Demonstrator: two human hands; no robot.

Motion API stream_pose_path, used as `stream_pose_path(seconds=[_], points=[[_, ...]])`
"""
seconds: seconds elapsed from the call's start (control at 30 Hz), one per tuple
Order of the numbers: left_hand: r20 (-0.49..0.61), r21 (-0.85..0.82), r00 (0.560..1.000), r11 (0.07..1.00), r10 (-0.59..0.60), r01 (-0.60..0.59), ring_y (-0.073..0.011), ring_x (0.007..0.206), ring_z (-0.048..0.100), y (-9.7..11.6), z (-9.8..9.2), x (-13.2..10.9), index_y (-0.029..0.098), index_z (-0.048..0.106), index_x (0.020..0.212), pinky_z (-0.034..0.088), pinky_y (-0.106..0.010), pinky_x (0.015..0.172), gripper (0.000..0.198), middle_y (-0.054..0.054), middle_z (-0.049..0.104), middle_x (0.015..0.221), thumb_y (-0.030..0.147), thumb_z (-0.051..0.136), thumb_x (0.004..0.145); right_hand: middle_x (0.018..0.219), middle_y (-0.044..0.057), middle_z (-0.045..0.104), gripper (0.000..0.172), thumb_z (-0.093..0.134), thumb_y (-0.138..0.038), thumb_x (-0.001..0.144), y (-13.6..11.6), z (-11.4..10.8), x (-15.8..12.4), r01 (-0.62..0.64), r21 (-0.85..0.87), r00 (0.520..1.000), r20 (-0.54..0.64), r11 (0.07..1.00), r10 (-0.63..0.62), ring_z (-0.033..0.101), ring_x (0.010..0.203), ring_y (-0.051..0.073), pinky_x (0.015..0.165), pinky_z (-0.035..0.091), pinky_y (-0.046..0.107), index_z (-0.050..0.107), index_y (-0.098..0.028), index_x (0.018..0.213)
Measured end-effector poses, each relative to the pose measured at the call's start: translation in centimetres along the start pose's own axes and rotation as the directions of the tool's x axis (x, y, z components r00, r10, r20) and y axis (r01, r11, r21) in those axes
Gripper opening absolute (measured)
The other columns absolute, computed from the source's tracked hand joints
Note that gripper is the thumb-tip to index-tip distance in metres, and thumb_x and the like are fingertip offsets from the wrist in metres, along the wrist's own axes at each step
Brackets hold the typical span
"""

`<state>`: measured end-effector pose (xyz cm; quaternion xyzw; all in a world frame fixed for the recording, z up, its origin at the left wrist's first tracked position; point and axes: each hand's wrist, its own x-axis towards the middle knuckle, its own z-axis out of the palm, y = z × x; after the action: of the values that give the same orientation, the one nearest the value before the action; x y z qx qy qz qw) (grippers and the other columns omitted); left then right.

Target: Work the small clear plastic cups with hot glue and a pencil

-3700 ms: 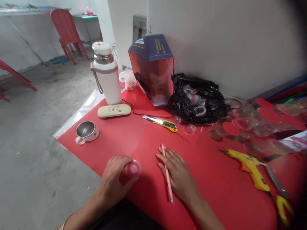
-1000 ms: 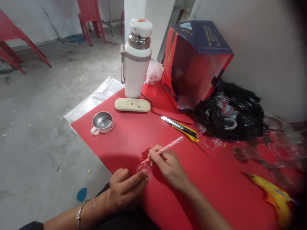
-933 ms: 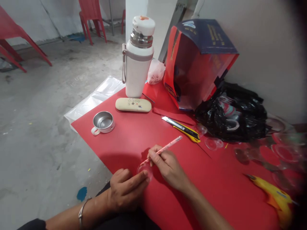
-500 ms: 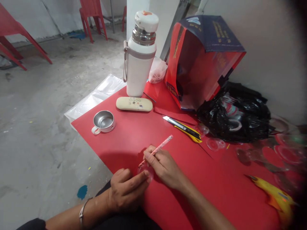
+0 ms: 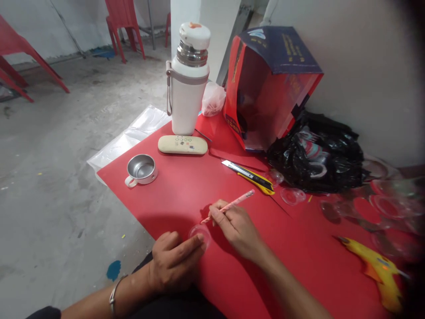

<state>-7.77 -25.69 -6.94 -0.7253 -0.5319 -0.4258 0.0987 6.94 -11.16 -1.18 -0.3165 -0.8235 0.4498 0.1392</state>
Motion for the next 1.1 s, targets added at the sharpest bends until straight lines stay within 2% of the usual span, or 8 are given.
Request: stream_pose_path(seconds=[0.2, 0.47, 0.63, 0.77, 0.9, 1.1], points=[[0.001, 0.01, 1.0, 1.0, 0.005, -0.005, -0.0151, 0.055, 0.051, 0.0, -0.1, 0.2, 0.019, 0.065, 0.109, 0.036, -0.031, 0.051, 0.027, -0.006, 0.079, 0.092, 0.011, 0.052, 0.086, 0.069, 0.001, 0.062, 0.042, 0.037, -0.034, 0.104, 0.8, 0.0, -2.4, -0.018, 0.034, 0.99, -0.138, 0.999, 0.022, 0.062, 0.066, 0.014, 0.064, 0.043, 0.024, 0.055, -0.02, 0.069], [-0.005, -0.056, 1.0, 0.998, 0.031, -0.031, -0.0167, 0.062, 0.056, -0.1, -0.2, 0.2, 0.015, 0.064, 0.118, 0.042, -0.032, 0.053, 0.034, -0.011, 0.077, 0.099, 0.008, 0.053, 0.086, 0.069, 0.0, 0.063, 0.038, 0.04, -0.032, 0.103, 1.2, 1.4, -5.9, -0.029, 0.068, 0.951, -0.305, 0.997, 0.049, 0.063, 0.065, 0.013, 0.064, 0.045, 0.022, 0.059, -0.021, 0.073], [0.054, -0.127, 0.998, 0.991, 0.045, -0.038, -0.0162, 0.063, 0.052, -0.3, -0.7, 0.3, 0.017, 0.057, 0.133, 0.043, -0.031, 0.055, 0.046, -0.012, 0.075, 0.106, 0.006, 0.048, 0.089, 0.07, 0.001, 0.065, 0.037, 0.04, -0.03, 0.103, 0.8, 2.4, -7.4, -0.004, 0.069, 0.938, -0.347, 0.998, 0.028, 0.065, 0.068, 0.014, 0.065, 0.047, 0.023, 0.061, -0.021, 0.073], [0.158, -0.129, 0.986, 0.991, 0.055, -0.035, -0.0163, 0.067, 0.052, -0.6, -1.5, 0.6, 0.017, 0.059, 0.13, 0.042, -0.032, 0.059, 0.043, -0.01, 0.074, 0.113, 0.004, 0.048, 0.09, 0.074, 0.002, 0.066, 0.036, 0.041, -0.03, 0.104, 0.5, 2.9, -8.2, 0.015, 0.061, 0.931, -0.366, 0.998, 0.008, 0.067, 0.073, 0.016, 0.068, 0.049, 0.024, 0.06, -0.021, 0.076], [0.264, -0.085, 0.959, 0.993, 0.101, -0.081, -0.0179, 0.073, 0.054, -1.0, -2.4, 1.4, 0.018, 0.062, 0.124, 0.038, -0.035, 0.062, 0.038, -0.007, 0.074, 0.115, 0.007, 0.047, 0.092, 0.074, 0.002, 0.065, 0.035, 0.04, -0.03, 0.104, 0.5, 3.4, -8.7, 0.029, 0.011, 0.916, -0.4, 1.0, -0.022, 0.064, 0.071, 0.016, 0.068, 0.049, 0.026, 0.06, -0.021, 0.077], [0.265, -0.068, 0.958, 0.994, 0.106, -0.091, -0.0173, 0.075, 0.057, -1.0, -2.7, 1.9, 0.019, 0.064, 0.122, 0.036, -0.034, 0.062, 0.037, -0.007, 0.074, 0.111, 0.007, 0.046, 0.092, 0.075, 0.003, 0.066, 0.036, 0.039, -0.03, 0.105, 0.5, 4.0, -9.0, 0.045, 0.019, 0.907, -0.419, 0.999, -0.033, 0.065, 0.073, 0.017, 0.069, 0.05, 0.027, 0.062, -0.021, 0.078]])
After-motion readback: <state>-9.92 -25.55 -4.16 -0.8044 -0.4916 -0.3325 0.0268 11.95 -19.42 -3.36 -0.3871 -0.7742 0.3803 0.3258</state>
